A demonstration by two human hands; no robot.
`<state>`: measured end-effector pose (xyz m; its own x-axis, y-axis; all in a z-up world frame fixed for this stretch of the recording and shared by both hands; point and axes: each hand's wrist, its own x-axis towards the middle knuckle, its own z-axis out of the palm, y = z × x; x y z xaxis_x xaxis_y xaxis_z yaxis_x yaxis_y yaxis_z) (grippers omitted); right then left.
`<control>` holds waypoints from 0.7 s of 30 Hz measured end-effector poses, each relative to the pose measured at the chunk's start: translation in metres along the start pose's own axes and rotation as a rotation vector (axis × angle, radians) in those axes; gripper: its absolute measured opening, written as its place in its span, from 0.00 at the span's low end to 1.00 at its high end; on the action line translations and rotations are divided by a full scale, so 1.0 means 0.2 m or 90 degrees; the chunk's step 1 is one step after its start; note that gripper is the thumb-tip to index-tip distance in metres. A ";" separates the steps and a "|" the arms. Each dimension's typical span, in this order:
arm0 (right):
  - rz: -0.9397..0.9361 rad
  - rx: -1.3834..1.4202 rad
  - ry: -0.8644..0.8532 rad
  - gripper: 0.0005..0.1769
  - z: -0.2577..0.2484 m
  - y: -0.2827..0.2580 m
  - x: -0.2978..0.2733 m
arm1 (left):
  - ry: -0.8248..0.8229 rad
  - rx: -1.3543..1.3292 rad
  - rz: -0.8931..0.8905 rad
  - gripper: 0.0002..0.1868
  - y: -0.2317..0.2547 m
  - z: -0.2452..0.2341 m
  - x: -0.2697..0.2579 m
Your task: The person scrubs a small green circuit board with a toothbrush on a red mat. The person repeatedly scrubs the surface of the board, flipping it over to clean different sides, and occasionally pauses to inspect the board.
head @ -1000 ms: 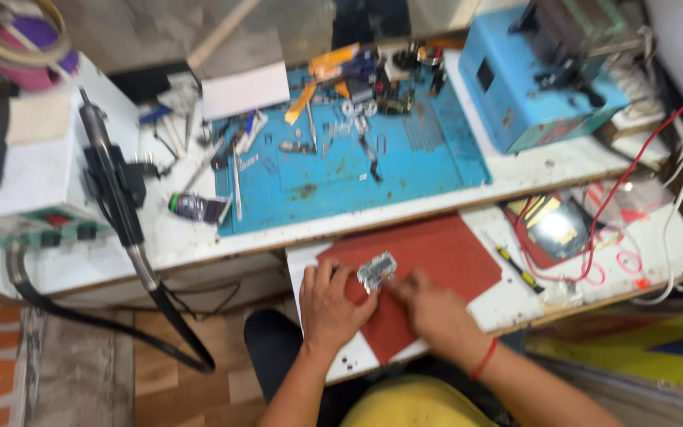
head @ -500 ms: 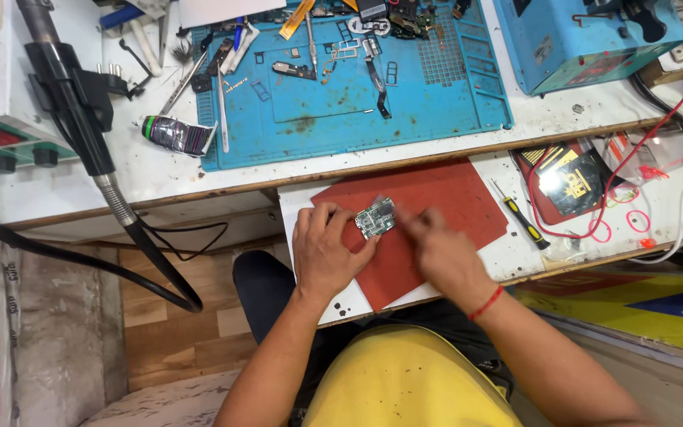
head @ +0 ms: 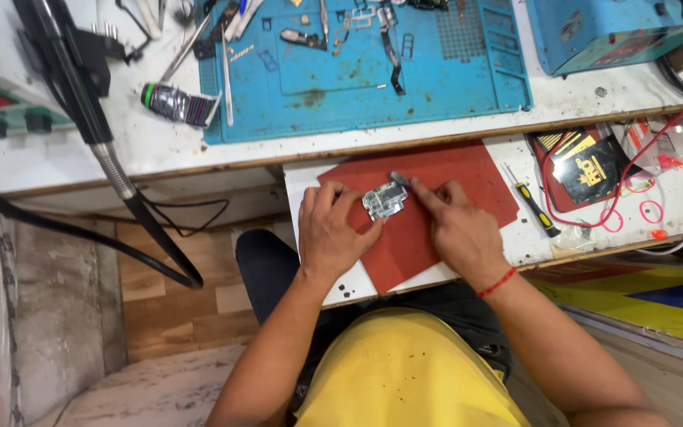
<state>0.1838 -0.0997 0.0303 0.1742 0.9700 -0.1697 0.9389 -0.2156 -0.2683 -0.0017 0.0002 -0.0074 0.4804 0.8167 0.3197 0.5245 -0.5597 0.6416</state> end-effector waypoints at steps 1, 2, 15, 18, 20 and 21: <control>-0.021 0.002 -0.009 0.36 -0.01 0.01 -0.01 | 0.000 -0.002 -0.003 0.22 0.00 0.00 -0.01; -0.042 0.006 -0.010 0.38 -0.01 0.00 0.00 | 0.003 -0.001 0.002 0.21 0.00 0.00 0.00; 0.013 0.013 0.033 0.33 0.03 0.00 0.03 | 0.000 0.003 -0.008 0.23 0.02 0.00 -0.01; -0.041 0.041 -0.003 0.35 0.05 -0.05 0.02 | 0.006 0.006 -0.002 0.23 0.00 -0.02 0.00; -0.013 0.046 0.013 0.34 0.04 -0.04 0.02 | -0.002 0.000 -0.019 0.23 0.01 -0.01 0.00; -0.010 0.049 0.044 0.33 0.04 -0.03 0.03 | -0.006 0.000 -0.015 0.23 0.01 -0.01 0.01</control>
<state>0.1774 -0.0939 0.0240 0.1826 0.9782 -0.0992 0.9167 -0.2059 -0.3424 -0.0009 0.0013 -0.0043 0.4749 0.8282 0.2975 0.5353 -0.5402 0.6493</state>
